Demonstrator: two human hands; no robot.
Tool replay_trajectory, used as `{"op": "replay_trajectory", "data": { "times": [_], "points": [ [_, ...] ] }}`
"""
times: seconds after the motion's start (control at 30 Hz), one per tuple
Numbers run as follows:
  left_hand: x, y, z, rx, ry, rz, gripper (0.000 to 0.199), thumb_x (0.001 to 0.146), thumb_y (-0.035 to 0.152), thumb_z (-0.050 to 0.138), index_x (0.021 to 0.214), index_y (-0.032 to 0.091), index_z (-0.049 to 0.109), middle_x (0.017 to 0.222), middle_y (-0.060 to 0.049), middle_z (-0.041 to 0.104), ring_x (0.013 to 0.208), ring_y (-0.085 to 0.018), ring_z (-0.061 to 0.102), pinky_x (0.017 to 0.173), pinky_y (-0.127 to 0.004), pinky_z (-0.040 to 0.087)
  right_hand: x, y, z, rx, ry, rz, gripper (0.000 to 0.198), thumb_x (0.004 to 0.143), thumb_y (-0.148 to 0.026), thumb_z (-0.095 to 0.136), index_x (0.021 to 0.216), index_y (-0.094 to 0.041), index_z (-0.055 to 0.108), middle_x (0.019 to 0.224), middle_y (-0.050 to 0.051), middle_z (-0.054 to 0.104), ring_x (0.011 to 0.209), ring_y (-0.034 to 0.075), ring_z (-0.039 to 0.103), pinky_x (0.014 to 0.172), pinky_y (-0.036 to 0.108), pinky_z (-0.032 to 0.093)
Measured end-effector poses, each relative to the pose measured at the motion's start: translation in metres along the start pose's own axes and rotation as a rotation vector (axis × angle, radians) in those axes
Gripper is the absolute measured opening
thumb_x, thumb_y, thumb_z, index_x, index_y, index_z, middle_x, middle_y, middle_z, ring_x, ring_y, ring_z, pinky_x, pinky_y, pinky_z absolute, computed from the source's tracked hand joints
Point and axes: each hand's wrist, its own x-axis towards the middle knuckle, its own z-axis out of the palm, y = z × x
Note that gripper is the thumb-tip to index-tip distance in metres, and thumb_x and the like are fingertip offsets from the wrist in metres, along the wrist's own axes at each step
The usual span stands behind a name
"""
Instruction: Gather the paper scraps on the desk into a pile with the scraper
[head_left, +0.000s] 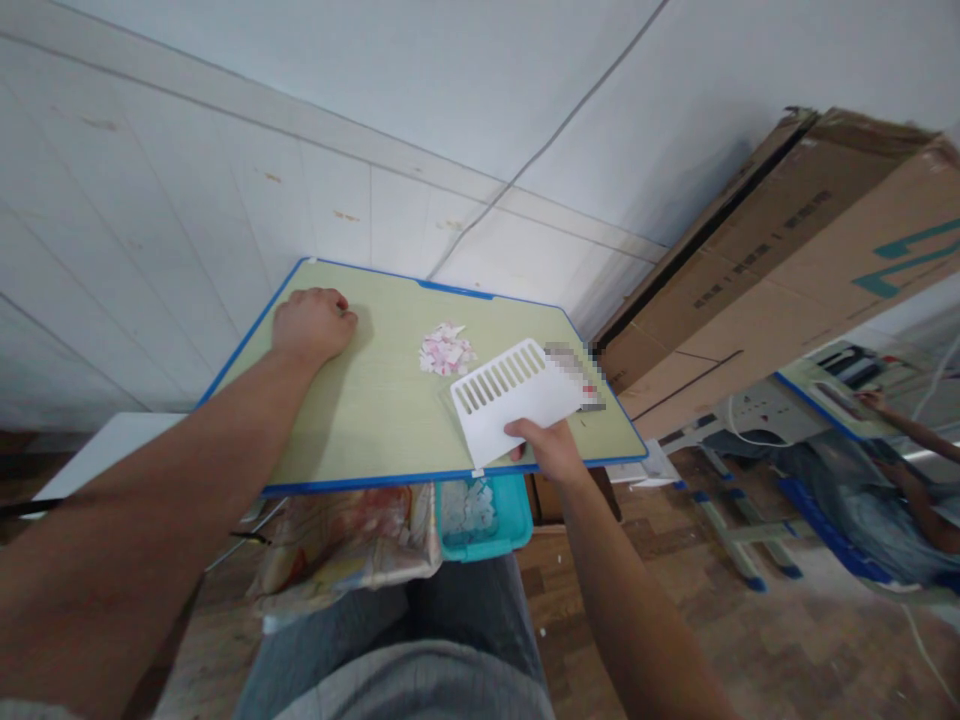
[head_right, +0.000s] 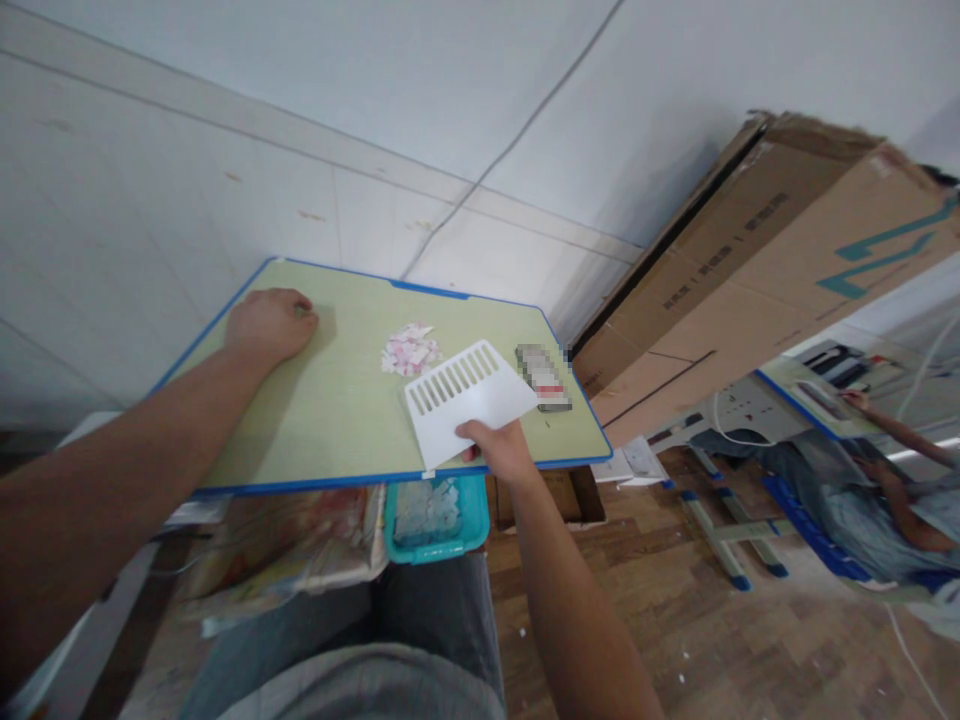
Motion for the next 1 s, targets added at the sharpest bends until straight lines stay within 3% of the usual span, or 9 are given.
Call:
{"op": "replay_trajectory", "data": {
  "times": [0.23, 0.33, 0.47, 0.67, 1.0],
  "points": [
    [-0.028, 0.015, -0.013, 0.127, 0.003, 0.066, 0.063, 0.113, 0.032, 0.040, 0.152, 0.002, 0.079, 0.164, -0.034, 0.075, 0.155, -0.045, 0.065, 0.128, -0.062, 0.055, 0.013, 0.009, 0.002, 0.082, 0.020, -0.085, 0.027, 0.063, -0.039, 0.086, 0.081, -0.027, 0.071, 0.066, 0.000, 0.075, 0.047, 0.018, 0.057, 0.045, 0.032, 0.049],
    [-0.045, 0.014, -0.018, 0.151, -0.002, 0.060, 0.061, 0.110, 0.036, 0.042, 0.147, 0.010, 0.083, 0.161, -0.032, 0.078, 0.153, -0.047, 0.069, 0.123, -0.061, 0.058, 0.022, 0.011, 0.006, 0.114, 0.071, -0.120, 0.023, 0.067, -0.043, 0.082, 0.075, -0.029, 0.065, 0.054, -0.001, 0.065, 0.047, 0.019, 0.055, 0.047, 0.032, 0.048],
    [-0.061, 0.007, -0.020, 0.102, 0.005, 0.046, 0.060, 0.105, 0.041, 0.048, 0.145, 0.017, 0.085, 0.163, -0.028, 0.078, 0.155, -0.047, 0.069, 0.126, -0.061, 0.058, 0.032, 0.011, 0.011, 0.133, 0.142, -0.139, 0.020, 0.070, -0.041, 0.078, 0.081, -0.029, 0.066, 0.055, -0.001, 0.068, 0.049, 0.021, 0.057, 0.048, 0.033, 0.047],
    [-0.066, 0.004, -0.021, 0.053, -0.002, 0.045, 0.055, 0.102, 0.041, 0.055, 0.141, 0.021, 0.088, 0.160, -0.026, 0.081, 0.155, -0.046, 0.071, 0.126, -0.059, 0.061, 0.035, 0.018, 0.011, 0.100, 0.114, -0.137, 0.018, 0.071, -0.038, 0.083, 0.075, -0.028, 0.068, 0.052, -0.001, 0.069, 0.047, 0.021, 0.059, 0.047, 0.031, 0.049],
    [-0.066, 0.003, -0.017, 0.086, 0.024, 0.075, 0.055, 0.106, 0.039, 0.049, 0.140, 0.019, 0.088, 0.159, -0.027, 0.080, 0.152, -0.046, 0.071, 0.123, -0.058, 0.062, 0.030, 0.015, 0.011, 0.043, 0.062, -0.128, 0.017, 0.073, -0.039, 0.081, 0.074, -0.026, 0.071, 0.055, 0.002, 0.073, 0.049, 0.021, 0.062, 0.051, 0.033, 0.054]
  ]
}}
